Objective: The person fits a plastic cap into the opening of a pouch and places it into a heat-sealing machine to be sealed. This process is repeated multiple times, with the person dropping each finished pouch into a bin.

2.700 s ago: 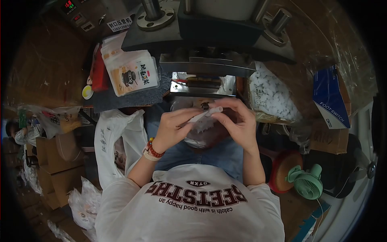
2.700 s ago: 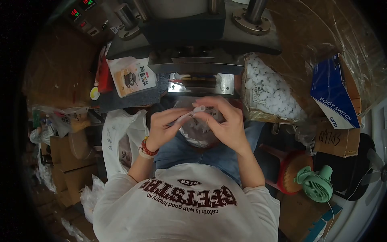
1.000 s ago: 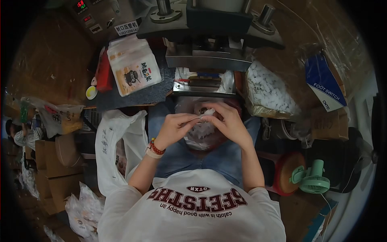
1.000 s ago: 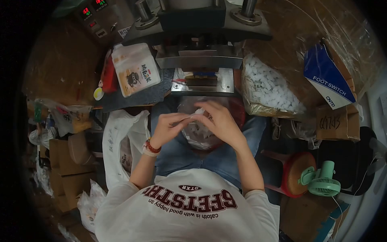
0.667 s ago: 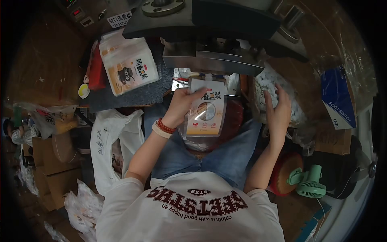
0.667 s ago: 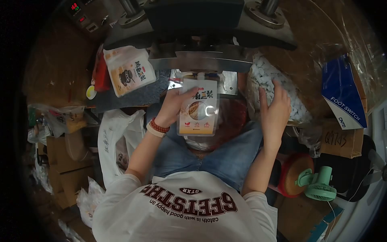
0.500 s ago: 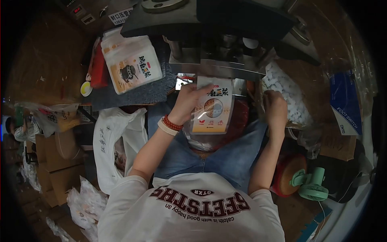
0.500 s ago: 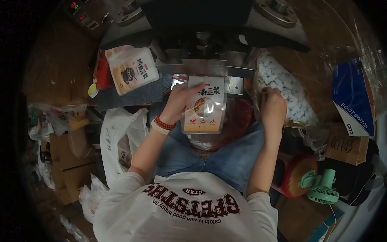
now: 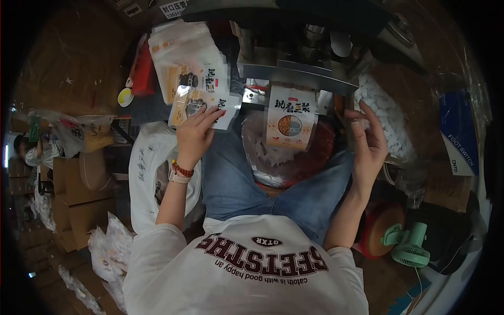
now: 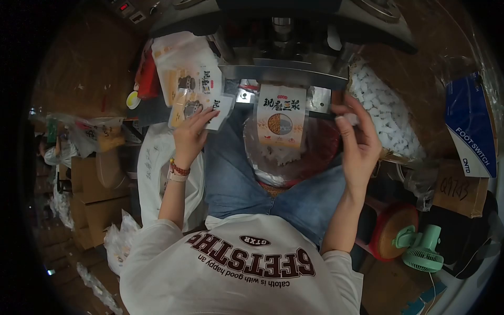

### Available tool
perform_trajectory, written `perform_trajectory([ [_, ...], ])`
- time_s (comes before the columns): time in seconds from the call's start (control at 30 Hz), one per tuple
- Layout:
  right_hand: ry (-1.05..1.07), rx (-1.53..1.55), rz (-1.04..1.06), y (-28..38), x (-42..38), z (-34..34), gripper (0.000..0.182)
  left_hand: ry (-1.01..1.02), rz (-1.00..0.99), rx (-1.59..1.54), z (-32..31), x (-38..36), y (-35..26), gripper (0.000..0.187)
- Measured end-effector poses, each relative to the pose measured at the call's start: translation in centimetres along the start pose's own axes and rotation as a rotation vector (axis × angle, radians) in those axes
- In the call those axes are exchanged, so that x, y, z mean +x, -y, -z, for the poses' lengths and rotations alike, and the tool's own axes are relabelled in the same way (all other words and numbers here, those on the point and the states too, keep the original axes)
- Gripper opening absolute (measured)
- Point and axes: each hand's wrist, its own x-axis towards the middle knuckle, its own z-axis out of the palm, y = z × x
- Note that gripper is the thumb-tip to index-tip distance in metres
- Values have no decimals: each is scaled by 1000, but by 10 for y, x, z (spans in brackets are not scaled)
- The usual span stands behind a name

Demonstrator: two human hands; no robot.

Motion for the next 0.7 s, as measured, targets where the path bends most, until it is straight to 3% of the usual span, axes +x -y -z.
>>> perform_trajectory([
  [0.07, 185, 169, 37, 15, -15, -15, 30, 28, 365, -406, 9, 1, -13, 47],
  [0.13, 348, 166, 78, 17, -28, -21, 40, -90, 324, -487, 15, 2, -30, 45],
  [0.17, 377, -199, 124, 20, -31, -24, 37, -206, 279, -567, 18, 4, -39, 44],
  [0.23, 391, -451, 663, 7, -25, -44, 31, -248, 172, -523, 23, 6, -58, 44],
  [0.27, 437, -546, 688, -2, -25, -51, 31, -295, 75, -472, 26, 7, -67, 44],
  [0.3, 431, -553, 685, 1, -29, -52, 31, -280, -5, -410, 28, 9, -73, 46],
  [0.37, 624, -855, 739, 13, -32, -52, 35, -265, -77, -366, 33, 12, -78, 46],
  [0.5, 733, -865, 746, 26, -26, -37, 41, -148, -158, -474, 41, 18, -86, 40],
  [0.57, 744, -639, 625, 15, -18, -34, 47, -111, -162, -593, 27, 21, -91, 35],
  [0.63, 663, -682, 499, 13, -11, -29, 48, 64, 161, -1015, -8, 18, -100, 14],
  [0.67, 583, -716, 379, 11, -7, -26, 50, 197, 379, -1183, -24, 17, -103, 16],
  [0.7, 583, -718, 386, 14, -2, -20, 50, 191, 377, -1183, -32, 23, -105, 16],
])
